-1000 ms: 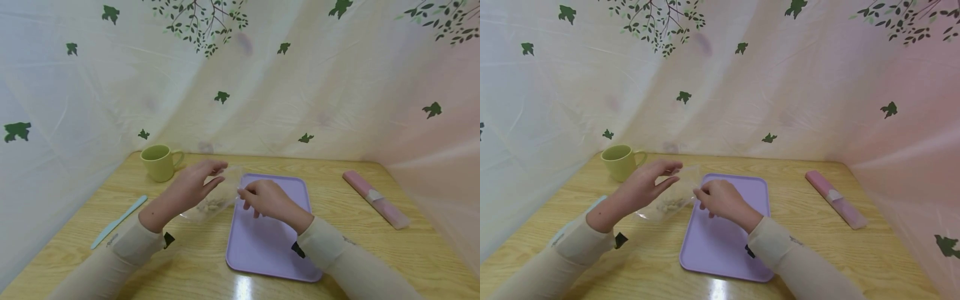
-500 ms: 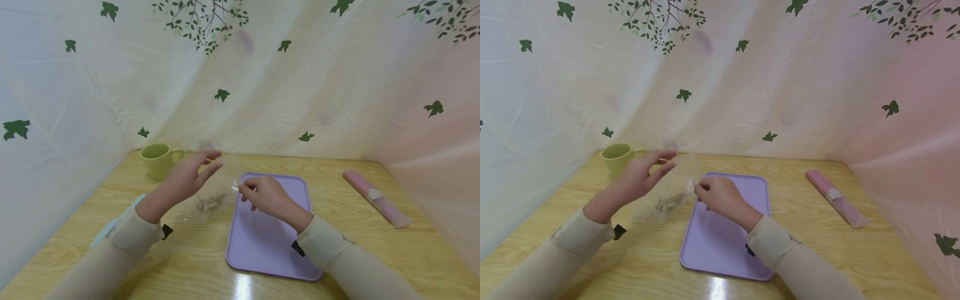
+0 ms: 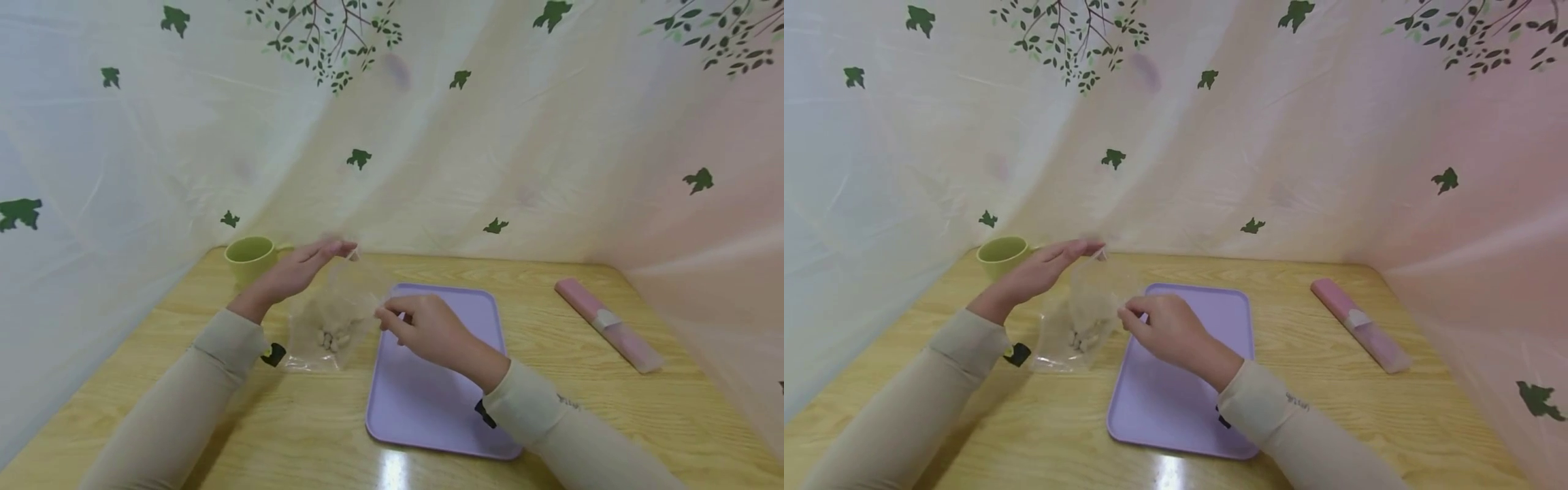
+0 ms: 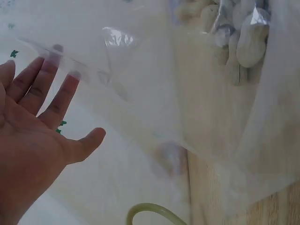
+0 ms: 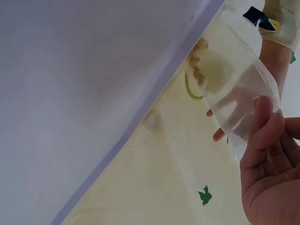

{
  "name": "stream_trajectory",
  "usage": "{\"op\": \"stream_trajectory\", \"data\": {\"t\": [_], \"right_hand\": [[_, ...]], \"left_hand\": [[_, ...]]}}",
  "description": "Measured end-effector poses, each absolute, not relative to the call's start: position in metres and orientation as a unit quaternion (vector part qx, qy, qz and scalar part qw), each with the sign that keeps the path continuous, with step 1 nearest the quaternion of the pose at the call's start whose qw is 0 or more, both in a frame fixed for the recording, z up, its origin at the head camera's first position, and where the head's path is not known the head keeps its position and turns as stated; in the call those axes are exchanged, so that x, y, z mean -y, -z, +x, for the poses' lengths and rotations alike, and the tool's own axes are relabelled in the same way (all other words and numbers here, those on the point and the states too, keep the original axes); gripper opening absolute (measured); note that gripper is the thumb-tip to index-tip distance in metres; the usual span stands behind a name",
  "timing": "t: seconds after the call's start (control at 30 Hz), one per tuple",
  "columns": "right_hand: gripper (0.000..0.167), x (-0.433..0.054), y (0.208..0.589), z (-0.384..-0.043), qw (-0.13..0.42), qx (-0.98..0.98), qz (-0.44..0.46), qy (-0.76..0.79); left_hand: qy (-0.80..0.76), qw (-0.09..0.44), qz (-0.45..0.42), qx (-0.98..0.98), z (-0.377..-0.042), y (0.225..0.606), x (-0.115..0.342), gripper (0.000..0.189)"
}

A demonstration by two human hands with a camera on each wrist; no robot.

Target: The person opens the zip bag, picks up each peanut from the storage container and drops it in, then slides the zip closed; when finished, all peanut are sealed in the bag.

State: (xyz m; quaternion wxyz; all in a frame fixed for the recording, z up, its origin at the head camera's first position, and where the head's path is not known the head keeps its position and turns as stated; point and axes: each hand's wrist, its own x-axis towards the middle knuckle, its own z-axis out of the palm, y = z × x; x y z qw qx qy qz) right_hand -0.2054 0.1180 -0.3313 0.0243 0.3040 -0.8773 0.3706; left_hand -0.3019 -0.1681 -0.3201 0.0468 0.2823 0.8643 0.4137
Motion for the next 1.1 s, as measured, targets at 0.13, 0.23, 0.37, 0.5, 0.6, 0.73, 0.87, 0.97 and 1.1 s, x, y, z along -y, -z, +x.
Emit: {"op": "stream_trajectory", "data": {"t": [0.13,0.23,0.37,0.5,0.6,0.73,0.87,0.97,1.1], "right_hand": [[0.024,-0.122,0.329,-0.206,0.014,0.883,0.289,-0.369],[0.025,-0.126,0.327,-0.207,0.009,0.884,0.277,-0.377],[0.025,-0.132,0.327,-0.209,0.013,0.880,0.269,-0.390],[0.026,-0.137,0.324,-0.209,0.030,0.876,0.260,-0.406],[0.024,-0.140,0.319,-0.208,0.060,0.868,0.262,-0.418],[0.020,-0.143,0.314,-0.207,0.098,0.849,0.272,-0.442],[0.017,-0.145,0.311,-0.206,0.124,0.829,0.286,-0.465],[0.016,-0.147,0.310,-0.207,0.138,0.817,0.299,-0.473],[0.015,-0.149,0.309,-0.207,0.155,0.808,0.313,-0.476]], "left_hand": [[-0.420,0.038,0.297,-0.857,-0.302,0.321,0.171,0.041],[-0.424,0.023,0.293,-0.857,-0.301,0.319,0.173,0.039],[-0.439,0.004,0.275,-0.855,-0.295,0.317,0.177,0.040],[-0.482,-0.035,0.276,-0.831,-0.287,0.312,0.181,0.030],[-0.513,-0.066,0.280,-0.809,-0.279,0.306,0.186,0.023],[-0.525,-0.096,0.281,-0.798,-0.270,0.297,0.190,0.018],[-0.536,-0.126,0.297,-0.780,-0.265,0.292,0.193,0.018],[-0.557,-0.145,0.320,-0.752,-0.263,0.291,0.195,0.019],[-0.575,-0.170,0.335,-0.727,-0.261,0.291,0.196,0.018]]}}
